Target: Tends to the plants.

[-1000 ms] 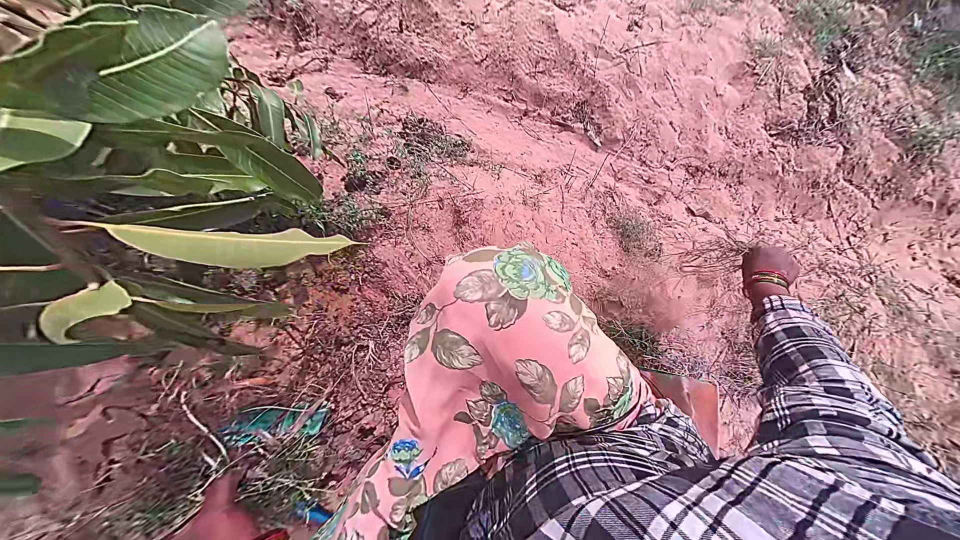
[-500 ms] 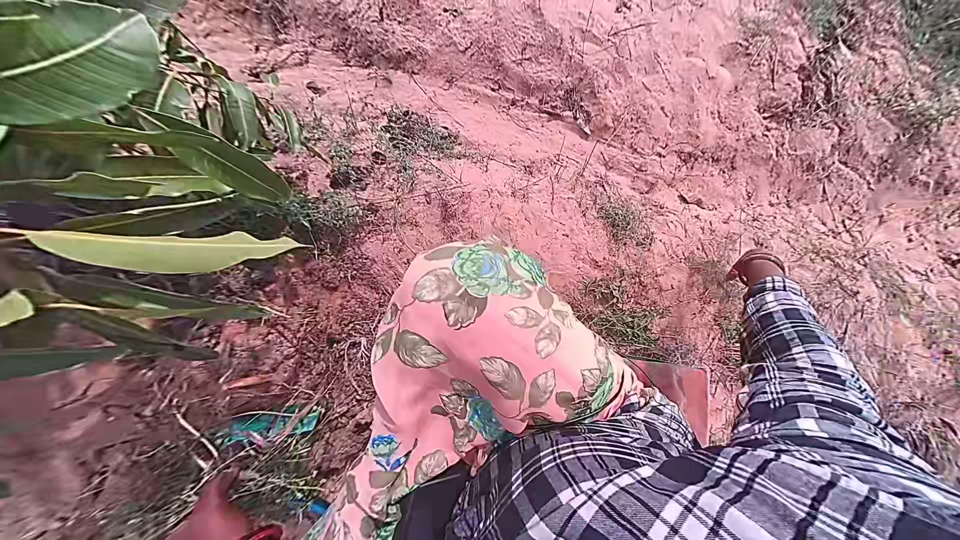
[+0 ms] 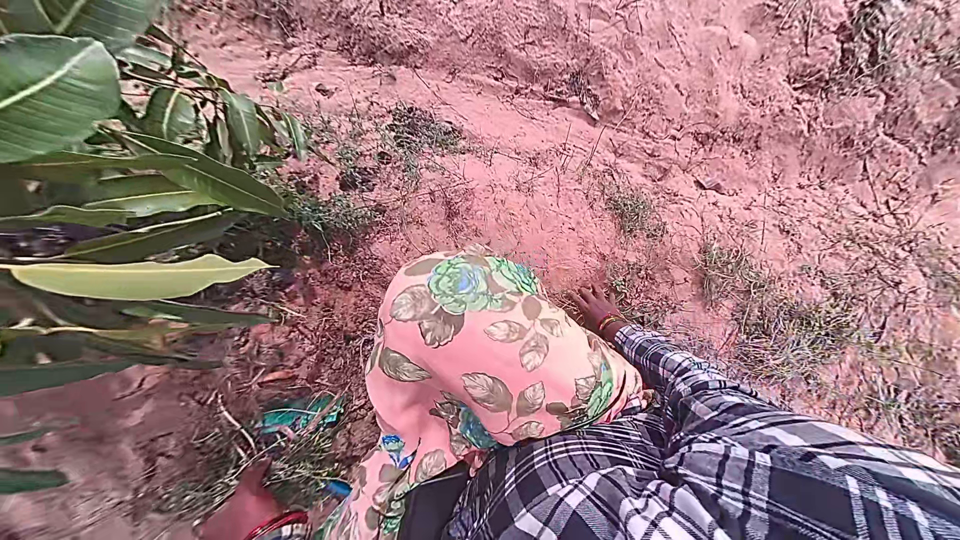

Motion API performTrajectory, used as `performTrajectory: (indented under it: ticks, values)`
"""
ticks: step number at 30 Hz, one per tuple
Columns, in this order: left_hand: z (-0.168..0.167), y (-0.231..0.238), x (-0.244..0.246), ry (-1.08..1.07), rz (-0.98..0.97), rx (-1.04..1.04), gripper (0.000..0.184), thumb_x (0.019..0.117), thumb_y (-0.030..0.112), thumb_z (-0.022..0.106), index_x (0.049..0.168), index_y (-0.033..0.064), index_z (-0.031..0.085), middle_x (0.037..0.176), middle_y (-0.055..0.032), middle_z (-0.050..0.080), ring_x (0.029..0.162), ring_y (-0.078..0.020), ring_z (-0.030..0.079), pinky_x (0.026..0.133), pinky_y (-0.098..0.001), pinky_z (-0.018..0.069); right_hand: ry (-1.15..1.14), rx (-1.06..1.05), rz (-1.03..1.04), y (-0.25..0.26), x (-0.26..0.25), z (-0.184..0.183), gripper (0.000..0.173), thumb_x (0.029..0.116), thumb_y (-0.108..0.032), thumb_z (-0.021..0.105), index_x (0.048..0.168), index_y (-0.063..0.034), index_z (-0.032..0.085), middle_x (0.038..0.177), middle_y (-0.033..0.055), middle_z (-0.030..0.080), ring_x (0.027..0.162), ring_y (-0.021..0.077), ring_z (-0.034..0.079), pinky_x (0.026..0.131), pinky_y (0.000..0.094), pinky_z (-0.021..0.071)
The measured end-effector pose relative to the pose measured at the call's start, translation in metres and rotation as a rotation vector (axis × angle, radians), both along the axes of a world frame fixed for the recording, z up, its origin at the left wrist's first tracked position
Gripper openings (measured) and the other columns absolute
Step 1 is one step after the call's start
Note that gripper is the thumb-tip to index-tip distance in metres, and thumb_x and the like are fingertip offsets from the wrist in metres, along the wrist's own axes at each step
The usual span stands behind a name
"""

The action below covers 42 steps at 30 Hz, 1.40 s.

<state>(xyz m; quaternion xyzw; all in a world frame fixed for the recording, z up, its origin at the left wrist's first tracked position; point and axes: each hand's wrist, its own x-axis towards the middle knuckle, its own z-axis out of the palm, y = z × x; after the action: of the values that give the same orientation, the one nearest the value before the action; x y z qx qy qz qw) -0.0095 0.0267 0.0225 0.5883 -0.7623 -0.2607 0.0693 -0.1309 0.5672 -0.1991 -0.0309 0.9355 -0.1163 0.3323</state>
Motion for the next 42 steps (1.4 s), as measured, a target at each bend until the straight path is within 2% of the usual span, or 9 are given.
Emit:
performTrajectory:
  ticks: [5, 8, 10, 13, 18, 23, 26, 31, 42]
  values:
    - [-0.017, -0.016, 0.006, -0.017, -0.03, 0.001, 0.064, 0.0966, 0.031, 0.068, 0.143, -0.0085, 0.05, 0.142, -0.0224, 0.058, 0.134, -0.024, 0.056, 0.113, -0.0378, 0.043, -0.051, -0.017, -0.07, -0.002, -0.031, -0.007, 0.094, 0.0909, -0.022, 0.075, 0.167, -0.0295, 0.019, 0.159, 0.0171, 0.044, 0.143, 0.0494, 0.041, 0.097, 0.0725, 0.047]
    - [-0.027, -0.026, 0.013, 0.0, -0.044, -0.006, 0.066, 0.0957, 0.033, 0.07, 0.143, -0.0084, 0.05, 0.14, -0.0238, 0.059, 0.131, -0.0266, 0.057, 0.111, -0.0404, 0.0446, -0.125, -0.03, -0.062, -0.007, -0.042, -0.019, 0.08, 0.0891, -0.02, 0.075, 0.16, -0.0305, 0.038, 0.155, 0.0241, 0.044, 0.131, 0.0516, 0.052, 0.092, 0.0736, 0.049]
    - [-0.031, -0.03, 0.014, -0.017, -0.036, -0.01, 0.068, 0.0955, 0.036, 0.07, 0.142, -0.009, 0.051, 0.141, -0.0251, 0.059, 0.132, -0.0289, 0.057, 0.112, -0.0431, 0.044, -0.193, -0.047, -0.082, -0.014, -0.048, -0.02, 0.067, 0.0904, -0.021, 0.075, 0.152, -0.0333, 0.052, 0.158, 0.0246, 0.042, 0.134, 0.0518, 0.05, 0.099, 0.0761, 0.0437]
    - [-0.021, -0.02, 0.012, -0.014, -0.011, -0.001, 0.07, 0.0945, 0.035, 0.071, 0.144, -0.0097, 0.047, 0.142, -0.0253, 0.057, 0.133, -0.0285, 0.055, 0.111, -0.0427, 0.0434, -0.267, 0.022, -0.048, -0.024, -0.055, -0.006, 0.052, 0.0927, -0.025, 0.072, 0.144, -0.0188, 0.062, 0.153, 0.0277, 0.047, 0.134, 0.052, 0.05, 0.1, 0.0759, 0.0431]
    - [-0.029, -0.033, 0.015, -0.073, 0.003, -0.027, 0.073, 0.0939, 0.041, 0.07, 0.142, -0.0097, 0.05, 0.14, -0.025, 0.059, 0.134, -0.0297, 0.056, 0.112, -0.044, 0.0429, -0.31, 0.039, -0.045, -0.026, -0.063, -0.01, 0.049, 0.0987, -0.026, 0.063, 0.146, -0.0138, 0.059, 0.143, 0.0233, 0.06, 0.134, 0.0448, 0.055, 0.106, 0.0693, 0.0433]
    - [-0.017, -0.02, 0.011, -0.1, -0.031, -0.023, 0.069, 0.097, 0.038, 0.067, 0.142, -0.0115, 0.049, 0.143, -0.0269, 0.056, 0.136, -0.0319, 0.053, 0.115, -0.0448, 0.0394, -0.382, -0.085, -0.17, -0.023, -0.067, -0.001, 0.042, 0.1059, -0.021, 0.053, 0.138, 0.0052, 0.058, 0.143, 0.0283, 0.057, 0.136, 0.0417, 0.053, 0.113, 0.0599, 0.0396]
    - [0.005, 0.001, 0.0, -0.156, -0.017, 0.015, 0.06, 0.1007, 0.036, 0.061, 0.141, -0.0076, 0.054, 0.143, -0.022, 0.058, 0.137, -0.0271, 0.053, 0.116, -0.0415, 0.0381, -0.381, -0.097, -0.251, -0.023, -0.065, -0.008, 0.048, 0.112, -0.029, 0.039, 0.138, 0.0058, 0.058, 0.145, 0.0274, 0.056, 0.138, 0.0394, 0.053, 0.115, 0.0572, 0.039]
    - [-0.019, -0.03, 0.01, 0.031, 0.029, 0.042, 0.065, 0.0935, 0.038, 0.07, 0.137, -0.0085, 0.056, 0.137, -0.0247, 0.061, 0.129, -0.0296, 0.058, 0.11, -0.0454, 0.044, -0.362, -0.023, -0.238, -0.022, -0.044, 0.004, 0.048, 0.1111, -0.029, 0.04, 0.134, 0.0077, 0.06, 0.142, 0.0287, 0.058, 0.137, 0.0417, 0.054, 0.112, 0.0595, 0.0412]
    - [0.011, 0.0, 0.0, 0.088, 0.022, 0.078, 0.057, 0.0927, 0.027, 0.071, 0.134, -0.01, 0.056, 0.132, -0.0197, 0.062, 0.12, -0.0152, 0.059, 0.105, -0.0321, 0.0447, -0.236, 0.132, -0.368, 0.122, -0.008, 0.124, 0.055, 0.1138, -0.034, 0.034, 0.134, 0.0107, 0.058, 0.139, 0.0336, 0.058, 0.135, 0.0457, 0.053, 0.113, 0.0605, 0.0389]
